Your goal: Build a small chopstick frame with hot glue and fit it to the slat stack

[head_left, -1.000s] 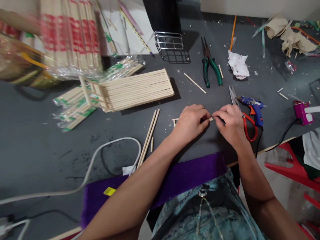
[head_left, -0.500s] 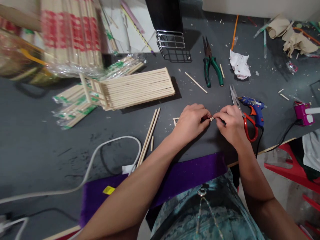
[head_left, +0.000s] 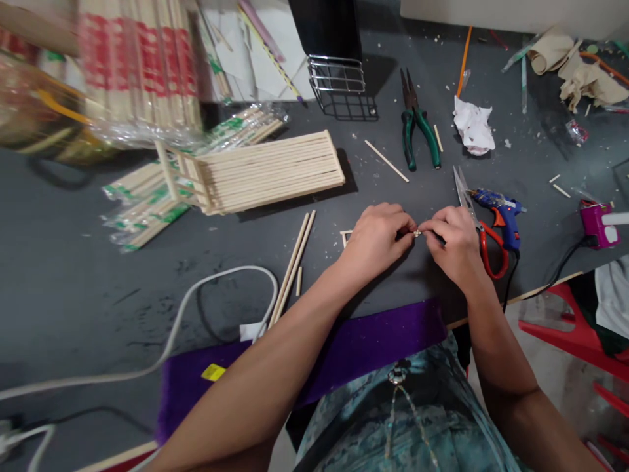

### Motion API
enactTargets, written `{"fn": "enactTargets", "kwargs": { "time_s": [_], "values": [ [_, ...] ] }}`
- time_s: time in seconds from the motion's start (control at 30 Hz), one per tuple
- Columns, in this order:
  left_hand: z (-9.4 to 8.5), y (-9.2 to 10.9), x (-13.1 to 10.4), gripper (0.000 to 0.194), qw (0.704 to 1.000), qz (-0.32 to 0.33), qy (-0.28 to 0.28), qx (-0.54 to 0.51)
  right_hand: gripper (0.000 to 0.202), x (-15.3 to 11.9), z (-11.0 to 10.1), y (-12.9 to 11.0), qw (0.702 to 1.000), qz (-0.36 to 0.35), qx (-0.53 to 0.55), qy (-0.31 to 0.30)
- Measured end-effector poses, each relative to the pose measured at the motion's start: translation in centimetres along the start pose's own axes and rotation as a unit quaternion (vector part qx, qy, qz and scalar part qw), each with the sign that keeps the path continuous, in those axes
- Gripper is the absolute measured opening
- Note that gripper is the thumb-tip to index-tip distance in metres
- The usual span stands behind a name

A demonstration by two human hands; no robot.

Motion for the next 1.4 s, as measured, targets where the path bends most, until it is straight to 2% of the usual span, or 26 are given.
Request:
{"fn": "enactTargets", "kwargs": {
  "time_s": [0.63, 1.4],
  "values": [
    [0.06, -0.01, 0.0, 0.009, 1.0, 0.005, 0.002, 0.007, 0.021, -0.01, 0.15, 0.23, 1.0, 0.017, 0.015, -0.005],
    [0.01, 0.18, 0.02, 0.009, 1.0, -0.003, 0.0, 0.017, 0.021, -0.01, 0.24, 0.21, 0.999, 0.002, 0.036, -0.003]
  ]
}}
Point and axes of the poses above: each hand's wrist, its own x-axis towards the middle knuckle, its own z-axis out of the palm, y = z × x, the point moved 1 cm from there along x, towards the middle knuckle, and after that the axes turned 3 degrees about z, right-handed, at the moved point
